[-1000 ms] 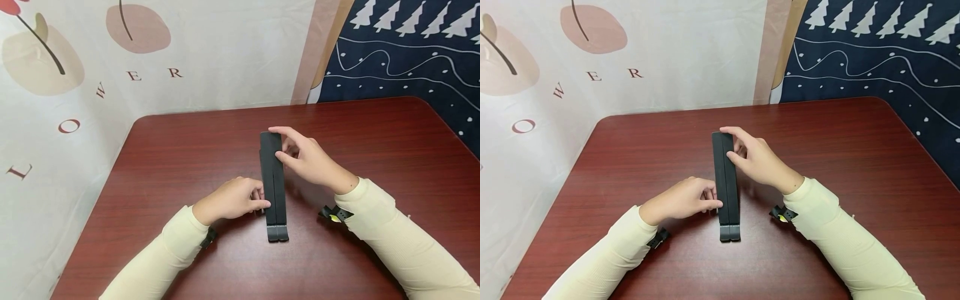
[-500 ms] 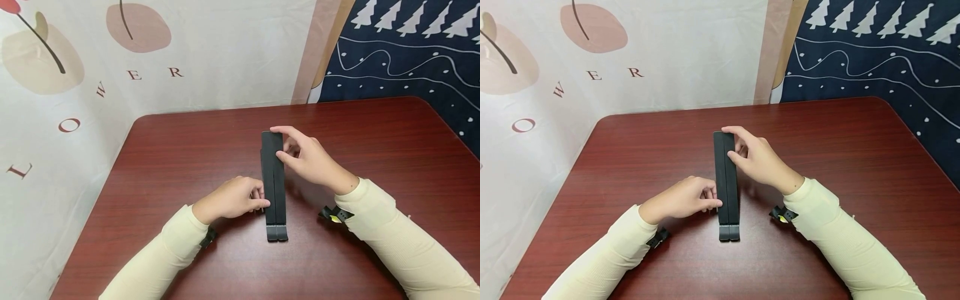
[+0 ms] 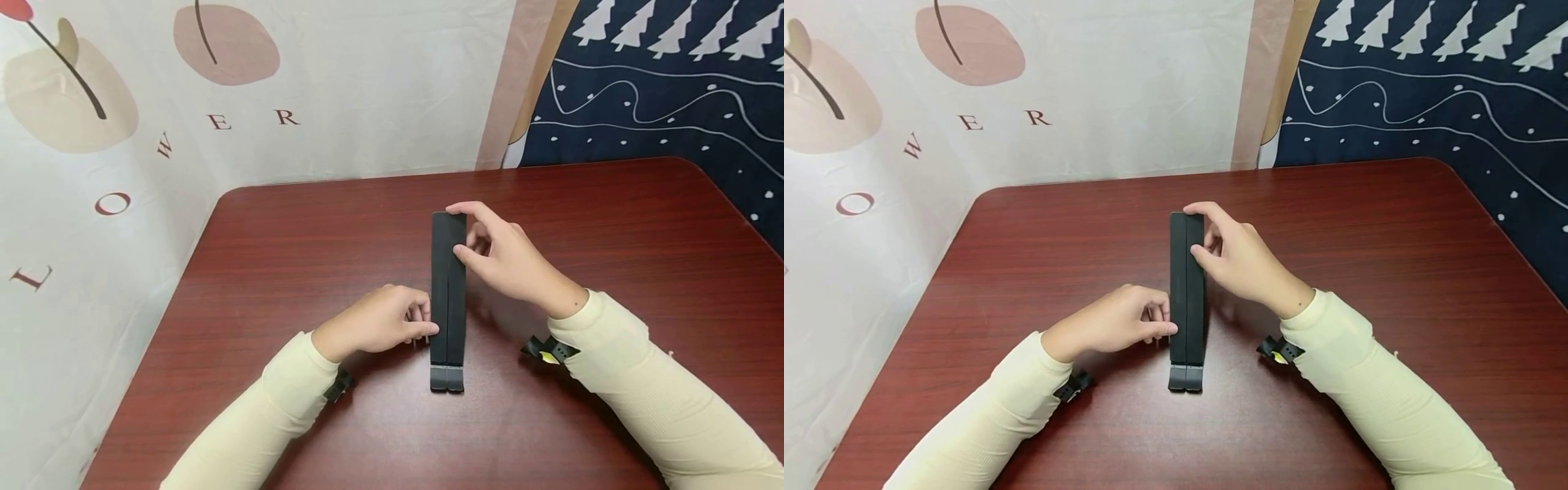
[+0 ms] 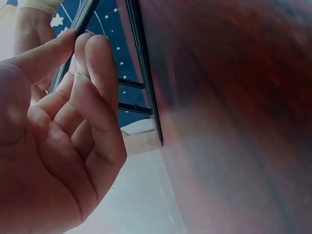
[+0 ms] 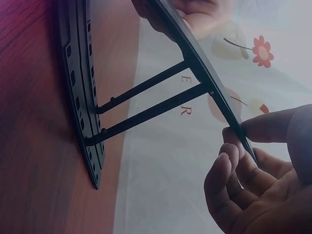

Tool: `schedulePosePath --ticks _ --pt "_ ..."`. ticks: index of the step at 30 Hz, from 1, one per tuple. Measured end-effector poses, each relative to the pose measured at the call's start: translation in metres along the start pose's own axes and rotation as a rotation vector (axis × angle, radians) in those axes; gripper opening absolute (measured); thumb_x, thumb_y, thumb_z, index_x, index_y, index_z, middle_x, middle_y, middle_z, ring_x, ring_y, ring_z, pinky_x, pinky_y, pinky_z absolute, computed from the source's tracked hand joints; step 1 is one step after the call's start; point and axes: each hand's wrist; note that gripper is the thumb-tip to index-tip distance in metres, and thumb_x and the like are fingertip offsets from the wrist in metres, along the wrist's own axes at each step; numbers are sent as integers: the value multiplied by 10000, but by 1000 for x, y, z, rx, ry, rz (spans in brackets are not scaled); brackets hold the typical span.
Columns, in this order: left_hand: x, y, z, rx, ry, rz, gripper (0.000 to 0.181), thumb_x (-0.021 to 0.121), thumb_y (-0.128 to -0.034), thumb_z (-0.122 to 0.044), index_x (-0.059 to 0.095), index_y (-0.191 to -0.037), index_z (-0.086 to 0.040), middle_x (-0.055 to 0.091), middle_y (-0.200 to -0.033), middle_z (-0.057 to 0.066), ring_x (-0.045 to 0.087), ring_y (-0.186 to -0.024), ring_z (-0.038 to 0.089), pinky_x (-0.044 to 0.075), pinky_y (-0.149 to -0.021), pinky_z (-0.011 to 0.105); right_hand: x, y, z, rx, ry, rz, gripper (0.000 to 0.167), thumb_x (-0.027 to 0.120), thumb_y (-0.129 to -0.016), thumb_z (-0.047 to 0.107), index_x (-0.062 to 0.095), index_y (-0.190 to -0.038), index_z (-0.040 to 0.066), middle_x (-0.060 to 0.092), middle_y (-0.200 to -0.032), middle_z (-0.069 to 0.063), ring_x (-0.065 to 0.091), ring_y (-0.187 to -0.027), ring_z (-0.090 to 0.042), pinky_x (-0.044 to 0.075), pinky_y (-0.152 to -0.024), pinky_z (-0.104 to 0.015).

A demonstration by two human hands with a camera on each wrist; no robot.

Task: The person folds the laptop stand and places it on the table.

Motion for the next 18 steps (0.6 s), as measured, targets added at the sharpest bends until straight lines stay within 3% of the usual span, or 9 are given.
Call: schedulePosePath --ticks 18 --pt "-5 -1 6 -25 105 23 149 715 -928 -242 621 -845 -162 705 -703 -1 680 -609 199 512 -613 258 -3 -1 -3 28 -14 5 558 649 -916 21 451 -1408 195 618 -697 -10 546 -620 -139 437 -616 -252"
Point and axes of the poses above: each hand's wrist, its own y-axis away from the middle knuckle, its own x-axis out of the palm, z = x × y
